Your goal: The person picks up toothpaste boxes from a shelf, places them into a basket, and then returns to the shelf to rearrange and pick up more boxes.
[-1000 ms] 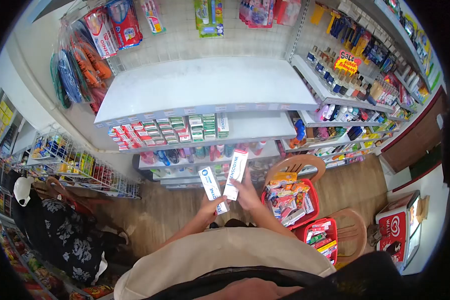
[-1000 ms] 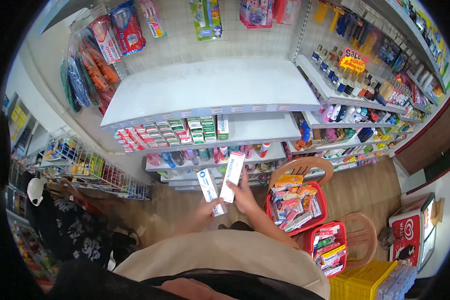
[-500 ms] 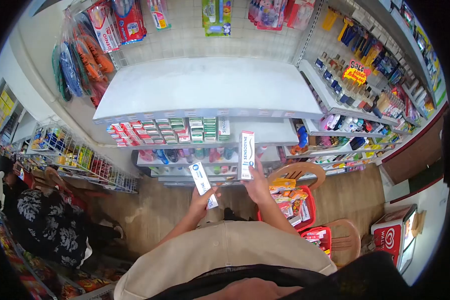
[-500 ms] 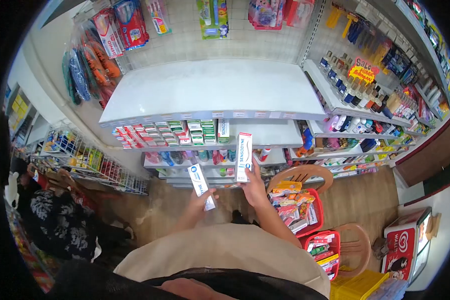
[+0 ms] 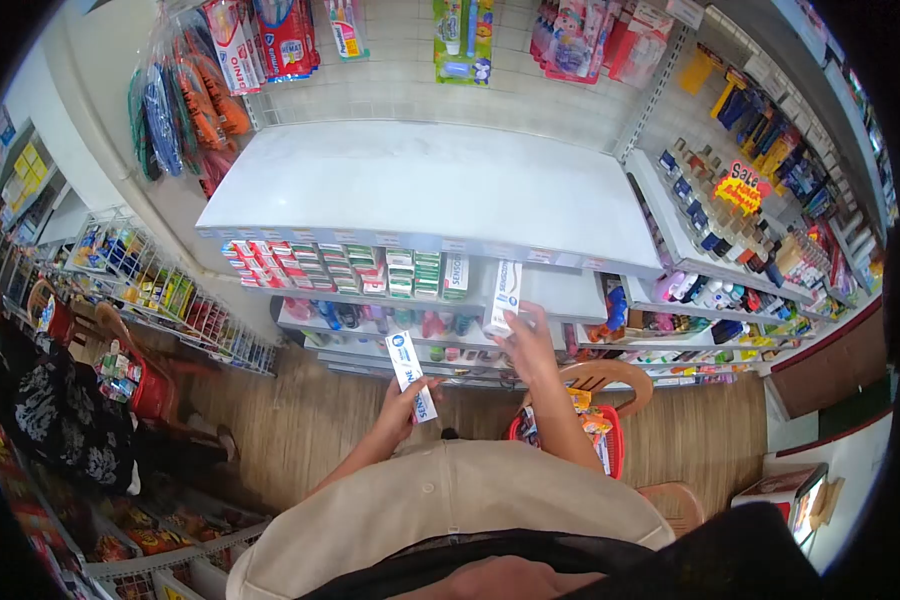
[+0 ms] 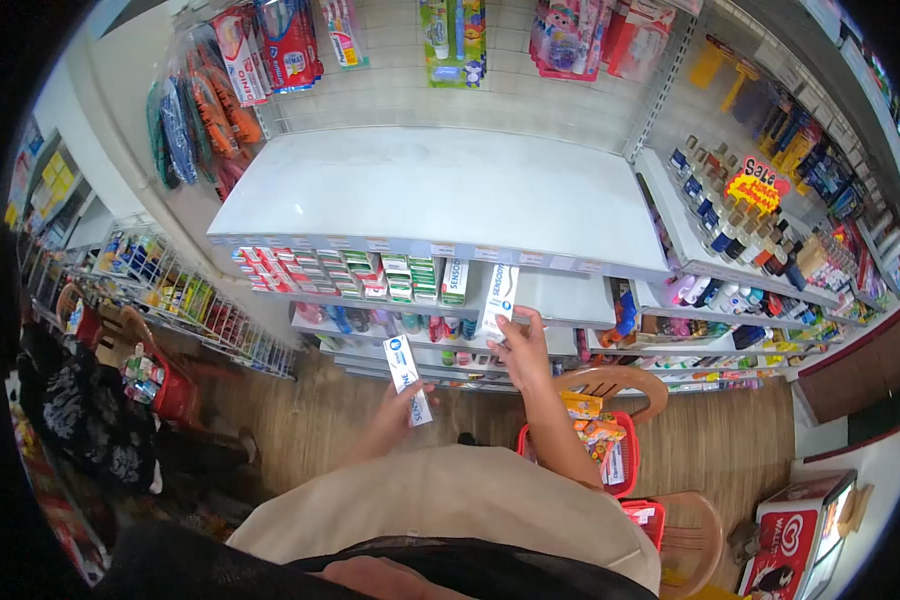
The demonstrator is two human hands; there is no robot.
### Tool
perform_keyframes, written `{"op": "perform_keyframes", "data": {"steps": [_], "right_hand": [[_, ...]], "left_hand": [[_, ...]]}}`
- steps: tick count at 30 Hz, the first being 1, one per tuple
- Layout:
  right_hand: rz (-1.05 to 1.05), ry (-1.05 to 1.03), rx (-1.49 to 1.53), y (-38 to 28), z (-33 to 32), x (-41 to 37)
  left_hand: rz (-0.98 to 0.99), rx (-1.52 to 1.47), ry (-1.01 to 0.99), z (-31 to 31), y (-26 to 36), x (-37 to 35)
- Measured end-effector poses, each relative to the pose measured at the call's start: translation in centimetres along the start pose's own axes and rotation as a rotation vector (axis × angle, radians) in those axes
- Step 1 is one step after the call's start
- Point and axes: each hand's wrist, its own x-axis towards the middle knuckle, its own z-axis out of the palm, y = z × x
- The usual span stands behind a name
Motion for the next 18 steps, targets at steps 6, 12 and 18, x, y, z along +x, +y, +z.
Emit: {"op": "perform_keyframes", "data": {"steps": [6, 12, 18], "right_hand": [[-0.096, 0.002, -0.157, 0.7, 3.6, 6.7], [-0.341, 0.201, -0.625, 3.3, 6.2, 9.8], [-0.624, 0.278, -1.021, 4.8, 6.1, 11.1]], "left_hand": [[0.052, 0.045, 0.102, -1.8, -1.2, 0.5], [0.062, -0.042, 0.159, -3.0, -1.3, 0.8], [0.069, -0.044, 0.164, -4.2, -1.1, 0.4]]}}
